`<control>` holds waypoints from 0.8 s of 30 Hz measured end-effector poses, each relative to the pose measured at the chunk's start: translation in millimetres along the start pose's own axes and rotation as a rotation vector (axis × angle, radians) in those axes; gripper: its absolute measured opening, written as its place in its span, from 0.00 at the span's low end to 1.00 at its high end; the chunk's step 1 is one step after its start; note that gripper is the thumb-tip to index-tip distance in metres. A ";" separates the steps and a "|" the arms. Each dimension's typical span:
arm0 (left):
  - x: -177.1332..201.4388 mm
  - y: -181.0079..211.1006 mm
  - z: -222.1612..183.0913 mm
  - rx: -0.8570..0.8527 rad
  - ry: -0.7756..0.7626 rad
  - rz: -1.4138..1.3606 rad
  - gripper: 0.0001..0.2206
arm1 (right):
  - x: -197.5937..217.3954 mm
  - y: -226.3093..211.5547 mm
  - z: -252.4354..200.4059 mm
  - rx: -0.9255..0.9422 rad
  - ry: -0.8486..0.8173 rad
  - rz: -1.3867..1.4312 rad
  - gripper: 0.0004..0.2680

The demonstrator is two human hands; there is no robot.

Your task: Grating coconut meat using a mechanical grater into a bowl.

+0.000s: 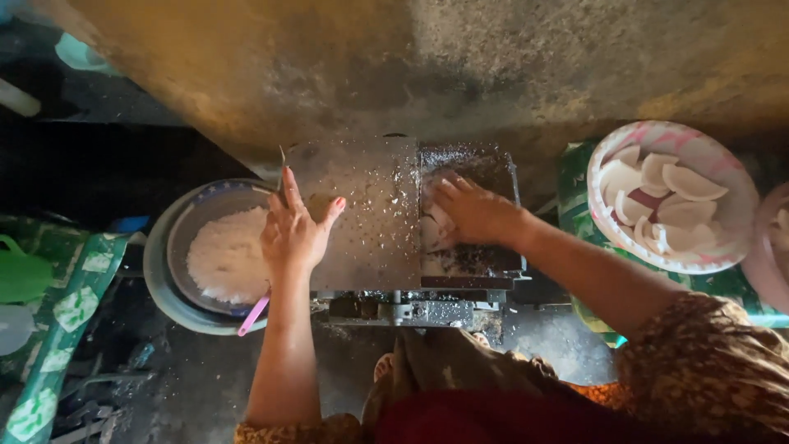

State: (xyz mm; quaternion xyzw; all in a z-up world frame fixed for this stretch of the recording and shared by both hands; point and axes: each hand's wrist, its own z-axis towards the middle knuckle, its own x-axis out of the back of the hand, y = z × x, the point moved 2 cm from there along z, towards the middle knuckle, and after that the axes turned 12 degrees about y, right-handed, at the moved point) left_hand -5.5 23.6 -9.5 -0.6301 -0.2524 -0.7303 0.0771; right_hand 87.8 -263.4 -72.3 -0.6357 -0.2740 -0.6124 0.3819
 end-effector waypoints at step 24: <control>2.1 4.8 0.8 -0.017 -0.023 0.019 0.44 | 9.0 -25.1 -28.4 -0.044 -0.015 -0.312 0.28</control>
